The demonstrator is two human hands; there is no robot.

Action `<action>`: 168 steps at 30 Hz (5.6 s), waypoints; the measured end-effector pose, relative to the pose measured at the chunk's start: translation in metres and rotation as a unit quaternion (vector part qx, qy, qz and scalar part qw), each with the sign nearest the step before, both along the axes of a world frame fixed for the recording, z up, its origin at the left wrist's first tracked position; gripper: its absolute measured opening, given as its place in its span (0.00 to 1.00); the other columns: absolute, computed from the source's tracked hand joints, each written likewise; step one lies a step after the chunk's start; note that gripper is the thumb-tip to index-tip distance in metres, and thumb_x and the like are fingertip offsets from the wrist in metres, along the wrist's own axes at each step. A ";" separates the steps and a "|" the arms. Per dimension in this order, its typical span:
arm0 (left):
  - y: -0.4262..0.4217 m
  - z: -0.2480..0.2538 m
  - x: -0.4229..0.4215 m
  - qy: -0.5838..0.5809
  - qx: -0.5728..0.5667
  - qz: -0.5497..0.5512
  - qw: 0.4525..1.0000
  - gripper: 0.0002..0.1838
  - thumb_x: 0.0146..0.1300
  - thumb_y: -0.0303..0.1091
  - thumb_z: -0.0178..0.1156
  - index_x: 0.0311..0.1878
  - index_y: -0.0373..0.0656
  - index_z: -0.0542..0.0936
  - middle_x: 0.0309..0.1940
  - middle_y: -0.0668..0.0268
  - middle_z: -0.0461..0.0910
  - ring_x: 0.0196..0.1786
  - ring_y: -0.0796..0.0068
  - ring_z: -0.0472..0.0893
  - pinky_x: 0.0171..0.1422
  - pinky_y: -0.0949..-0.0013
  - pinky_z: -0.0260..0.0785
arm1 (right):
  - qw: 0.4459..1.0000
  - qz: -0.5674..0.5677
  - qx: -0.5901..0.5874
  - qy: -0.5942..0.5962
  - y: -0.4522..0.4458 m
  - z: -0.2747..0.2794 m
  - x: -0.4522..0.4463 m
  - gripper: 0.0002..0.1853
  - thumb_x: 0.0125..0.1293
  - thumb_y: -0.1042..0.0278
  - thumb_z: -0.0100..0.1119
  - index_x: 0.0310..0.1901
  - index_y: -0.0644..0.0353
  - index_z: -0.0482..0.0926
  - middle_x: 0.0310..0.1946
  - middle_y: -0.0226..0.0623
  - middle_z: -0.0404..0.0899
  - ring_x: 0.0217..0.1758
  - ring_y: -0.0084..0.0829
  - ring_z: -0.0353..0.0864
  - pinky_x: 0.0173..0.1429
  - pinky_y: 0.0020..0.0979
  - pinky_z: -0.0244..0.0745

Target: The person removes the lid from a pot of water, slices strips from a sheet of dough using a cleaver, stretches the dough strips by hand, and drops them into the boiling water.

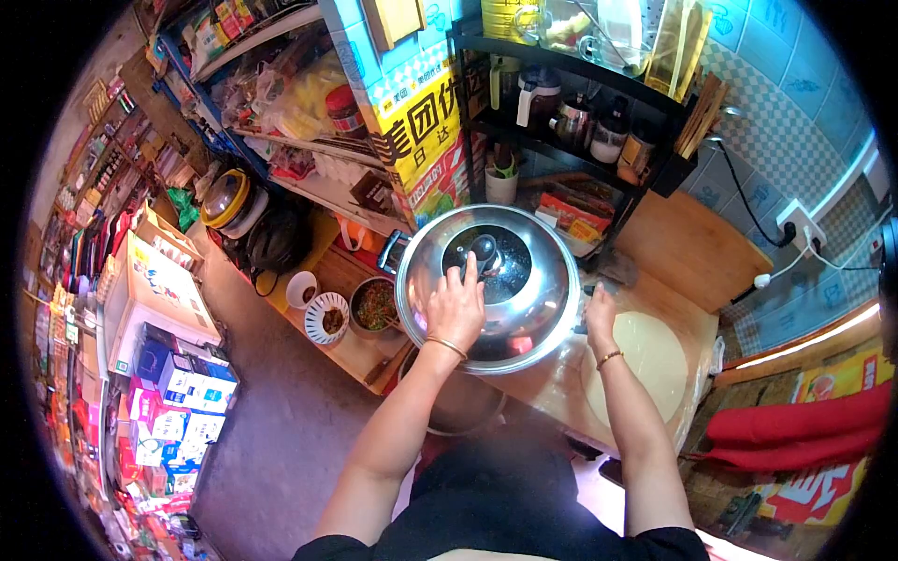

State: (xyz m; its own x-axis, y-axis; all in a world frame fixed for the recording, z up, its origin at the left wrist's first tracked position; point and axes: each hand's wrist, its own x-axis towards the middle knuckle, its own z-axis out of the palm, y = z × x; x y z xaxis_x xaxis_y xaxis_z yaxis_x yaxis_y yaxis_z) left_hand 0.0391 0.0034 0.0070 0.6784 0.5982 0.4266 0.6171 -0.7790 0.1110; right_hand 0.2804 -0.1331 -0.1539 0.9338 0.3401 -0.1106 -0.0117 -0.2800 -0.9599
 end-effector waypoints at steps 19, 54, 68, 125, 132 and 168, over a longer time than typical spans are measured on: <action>0.000 0.001 -0.001 -0.004 -0.001 -0.003 1.000 0.26 0.57 0.38 0.53 0.60 0.41 0.65 0.34 0.59 0.69 0.36 0.62 0.74 0.36 0.64 0.70 | 0.999 0.000 0.018 0.046 -0.001 0.027 -0.014 0.21 0.68 0.51 0.39 0.26 0.60 0.67 0.12 0.27 0.63 0.13 0.20 0.62 0.17 0.24 0.57; 0.173 -0.117 -0.071 -0.411 -0.653 0.178 0.610 0.30 0.65 0.55 0.39 0.56 0.35 0.65 0.56 0.61 0.66 0.59 0.70 0.62 0.63 0.69 0.51 | 0.998 -0.009 0.028 0.052 0.001 0.023 -0.012 0.24 0.69 0.54 0.36 0.20 0.61 0.66 0.10 0.31 0.64 0.10 0.25 0.64 0.14 0.29 0.61; 0.190 -0.128 -0.052 -0.493 -0.649 0.119 0.567 0.23 0.67 0.52 0.35 0.40 0.44 0.74 0.33 0.68 0.74 0.37 0.76 0.71 0.46 0.73 0.63 | 0.996 -0.058 0.002 0.068 -0.008 0.036 -0.038 0.22 0.68 0.55 0.36 0.26 0.65 0.71 0.12 0.32 0.67 0.13 0.27 0.67 0.19 0.31 0.63; 0.020 0.002 0.010 0.054 -0.006 -0.012 0.998 0.26 0.59 0.39 0.51 0.56 0.31 0.64 0.34 0.57 0.72 0.36 0.62 0.74 0.40 0.63 0.69 | 0.996 -0.036 -0.073 -0.035 -0.009 0.013 -0.025 0.23 0.67 0.56 0.35 0.35 0.70 0.74 0.32 0.57 0.76 0.37 0.53 0.75 0.43 0.44 0.66; 0.016 0.005 0.008 0.034 -0.027 -0.015 0.999 0.26 0.59 0.39 0.51 0.56 0.31 0.63 0.33 0.56 0.71 0.37 0.61 0.74 0.41 0.63 0.68 | 0.994 -0.052 -0.034 -0.085 -0.007 -0.022 -0.012 0.21 0.68 0.54 0.38 0.28 0.63 0.71 0.13 0.32 0.68 0.13 0.25 0.67 0.17 0.29 0.62; 0.016 0.000 0.006 0.011 -0.035 -0.017 0.999 0.27 0.57 0.37 0.54 0.57 0.31 0.64 0.34 0.55 0.71 0.39 0.59 0.72 0.43 0.62 0.67 | 0.998 -0.027 -0.008 0.056 -0.011 0.030 -0.033 0.23 0.67 0.53 0.37 0.30 0.68 0.72 0.17 0.41 0.72 0.22 0.33 0.73 0.29 0.36 0.66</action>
